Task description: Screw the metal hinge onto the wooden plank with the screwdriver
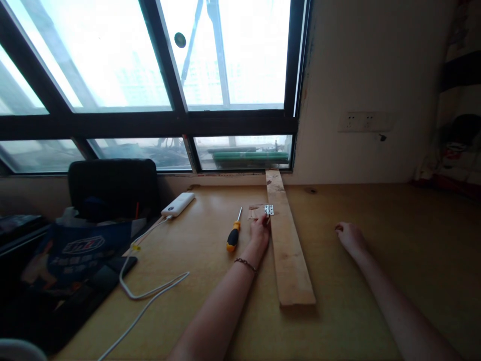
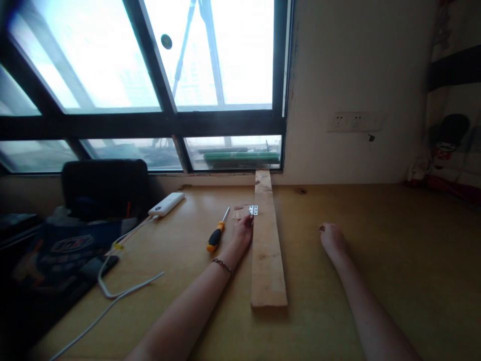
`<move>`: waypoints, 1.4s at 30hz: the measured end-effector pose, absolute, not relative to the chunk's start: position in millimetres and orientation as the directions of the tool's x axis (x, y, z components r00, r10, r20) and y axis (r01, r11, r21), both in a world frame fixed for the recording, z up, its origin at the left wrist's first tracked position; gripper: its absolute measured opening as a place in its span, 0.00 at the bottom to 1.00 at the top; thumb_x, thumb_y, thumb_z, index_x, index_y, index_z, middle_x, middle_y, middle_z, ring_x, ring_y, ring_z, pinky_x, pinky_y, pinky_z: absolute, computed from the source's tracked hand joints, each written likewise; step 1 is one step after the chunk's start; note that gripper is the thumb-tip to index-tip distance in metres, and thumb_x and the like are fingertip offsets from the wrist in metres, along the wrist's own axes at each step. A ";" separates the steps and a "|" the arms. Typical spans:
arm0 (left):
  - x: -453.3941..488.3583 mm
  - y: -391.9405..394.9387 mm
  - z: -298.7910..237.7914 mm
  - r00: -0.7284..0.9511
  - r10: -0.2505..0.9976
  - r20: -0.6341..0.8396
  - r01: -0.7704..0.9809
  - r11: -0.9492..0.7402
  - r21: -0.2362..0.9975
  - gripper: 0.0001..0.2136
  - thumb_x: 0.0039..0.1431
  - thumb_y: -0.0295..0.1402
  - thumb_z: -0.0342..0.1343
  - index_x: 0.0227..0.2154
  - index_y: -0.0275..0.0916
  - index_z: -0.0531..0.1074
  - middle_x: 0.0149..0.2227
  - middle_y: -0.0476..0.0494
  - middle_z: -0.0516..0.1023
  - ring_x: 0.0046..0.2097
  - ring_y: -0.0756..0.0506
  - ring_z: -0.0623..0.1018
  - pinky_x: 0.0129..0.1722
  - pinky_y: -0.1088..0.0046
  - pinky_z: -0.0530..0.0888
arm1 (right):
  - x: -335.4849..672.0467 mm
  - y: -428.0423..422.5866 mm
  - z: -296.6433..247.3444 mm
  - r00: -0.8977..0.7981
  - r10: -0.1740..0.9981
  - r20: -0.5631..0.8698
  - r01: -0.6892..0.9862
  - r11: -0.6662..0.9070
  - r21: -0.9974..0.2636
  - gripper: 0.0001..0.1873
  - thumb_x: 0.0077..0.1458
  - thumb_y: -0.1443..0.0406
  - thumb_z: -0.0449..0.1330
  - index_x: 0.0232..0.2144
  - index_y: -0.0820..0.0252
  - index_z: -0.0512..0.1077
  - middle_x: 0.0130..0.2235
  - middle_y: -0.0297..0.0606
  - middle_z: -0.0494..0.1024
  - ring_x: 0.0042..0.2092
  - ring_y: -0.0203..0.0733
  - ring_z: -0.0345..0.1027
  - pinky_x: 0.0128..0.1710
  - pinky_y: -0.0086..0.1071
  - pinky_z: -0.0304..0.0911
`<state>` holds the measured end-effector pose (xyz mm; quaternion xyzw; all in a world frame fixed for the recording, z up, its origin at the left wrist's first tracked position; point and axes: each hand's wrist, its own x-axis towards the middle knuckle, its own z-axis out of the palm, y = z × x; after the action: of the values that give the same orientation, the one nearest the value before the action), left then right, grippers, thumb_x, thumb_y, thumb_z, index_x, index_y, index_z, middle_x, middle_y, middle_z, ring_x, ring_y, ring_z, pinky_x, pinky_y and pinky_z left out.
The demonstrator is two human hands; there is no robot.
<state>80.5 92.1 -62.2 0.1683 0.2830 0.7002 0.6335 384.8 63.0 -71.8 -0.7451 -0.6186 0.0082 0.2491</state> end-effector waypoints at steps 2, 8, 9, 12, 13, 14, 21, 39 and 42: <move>80.5 92.3 -62.6 -0.139 0.982 -0.127 -0.800 -0.036 0.599 0.08 0.45 0.24 0.53 0.30 0.37 0.67 0.31 0.44 0.74 0.37 0.47 0.75 0.41 0.68 0.71 | 380.6 64.0 -69.5 0.245 0.912 0.328 0.894 -0.081 -0.440 0.10 0.46 0.70 0.53 0.30 0.62 0.74 0.32 0.44 0.76 0.35 0.43 0.69 0.34 0.33 0.60; 81.7 90.4 -60.1 -0.157 0.979 -0.127 -0.788 -0.046 0.614 0.08 0.44 0.26 0.53 0.31 0.37 0.68 0.31 0.44 0.74 0.38 0.46 0.75 0.41 0.67 0.70 | 320.7 63.7 -39.8 0.236 0.905 0.353 0.422 0.231 -0.876 0.13 0.44 0.59 0.56 0.31 0.62 0.71 0.31 0.42 0.75 0.32 0.41 0.69 0.33 0.34 0.64; 82.1 89.7 -59.3 -0.153 0.980 -0.131 -0.787 -0.041 0.615 0.08 0.43 0.27 0.54 0.30 0.37 0.68 0.31 0.44 0.75 0.38 0.45 0.75 0.41 0.67 0.70 | 303.2 65.4 -32.2 0.207 0.917 0.341 0.298 0.273 -0.915 0.15 0.42 0.57 0.59 0.30 0.62 0.70 0.30 0.41 0.75 0.31 0.40 0.68 0.31 0.33 0.64; 83.1 87.5 -57.2 -0.127 0.984 -0.128 -0.804 -0.026 0.594 0.08 0.42 0.28 0.55 0.29 0.36 0.68 0.30 0.43 0.75 0.36 0.45 0.76 0.41 0.67 0.69 | 249.1 76.8 -11.8 0.115 0.920 0.375 0.157 0.356 -0.921 0.16 0.37 0.55 0.62 0.26 0.61 0.69 0.27 0.38 0.74 0.28 0.38 0.67 0.27 0.30 0.62; 83.4 87.0 -56.6 -0.124 0.985 -0.120 -0.810 -0.031 0.585 0.08 0.41 0.28 0.56 0.28 0.35 0.68 0.29 0.43 0.75 0.36 0.45 0.76 0.41 0.67 0.69 | 233.2 82.4 -7.5 0.079 0.921 0.382 0.156 0.367 -0.917 0.16 0.37 0.55 0.62 0.25 0.61 0.69 0.26 0.37 0.74 0.29 0.38 0.67 0.28 0.31 0.62; 83.5 86.5 -55.9 -0.126 0.986 -0.108 -0.816 -0.041 0.577 0.08 0.41 0.28 0.56 0.28 0.35 0.68 0.28 0.43 0.75 0.35 0.45 0.76 0.40 0.67 0.69 | 219.3 88.2 -4.9 0.049 0.921 0.387 0.172 0.374 -0.911 0.15 0.36 0.56 0.62 0.24 0.61 0.70 0.26 0.37 0.74 0.29 0.39 0.67 0.30 0.31 0.63; 83.2 82.5 -47.6 -0.179 0.979 -0.093 -0.771 -0.081 0.632 0.03 0.41 0.26 0.54 0.23 0.36 0.68 0.26 0.42 0.74 0.36 0.44 0.75 0.39 0.68 0.70 | 181.6 107.3 -15.6 -0.001 0.910 0.414 0.380 0.383 -0.842 0.08 0.42 0.61 0.57 0.25 0.61 0.71 0.27 0.36 0.75 0.30 0.39 0.68 0.32 0.32 0.62; 83.3 86.7 -50.1 -0.194 0.973 -0.127 -0.831 -0.094 0.549 0.05 0.41 0.22 0.55 0.25 0.34 0.70 0.28 0.45 0.75 0.32 0.49 0.75 0.39 0.73 0.69 | 177.2 95.5 -11.0 -0.142 0.833 0.535 0.637 0.490 -0.595 0.06 0.46 0.71 0.53 0.25 0.60 0.69 0.28 0.37 0.74 0.30 0.37 0.66 0.33 0.29 0.59; 83.1 88.4 -52.3 -0.176 0.980 -0.097 -0.838 -0.098 0.537 0.06 0.41 0.22 0.54 0.26 0.35 0.71 0.29 0.44 0.75 0.33 0.49 0.74 0.40 0.73 0.69 | 176.1 95.1 -11.1 -0.153 0.832 0.533 0.675 0.482 -0.558 0.05 0.46 0.71 0.54 0.24 0.61 0.69 0.26 0.37 0.73 0.29 0.37 0.65 0.31 0.29 0.58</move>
<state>83.1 88.4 -52.3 0.1443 0.2451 0.7267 0.6253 176.1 95.1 -11.1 -0.5000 -0.7535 0.0944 0.4162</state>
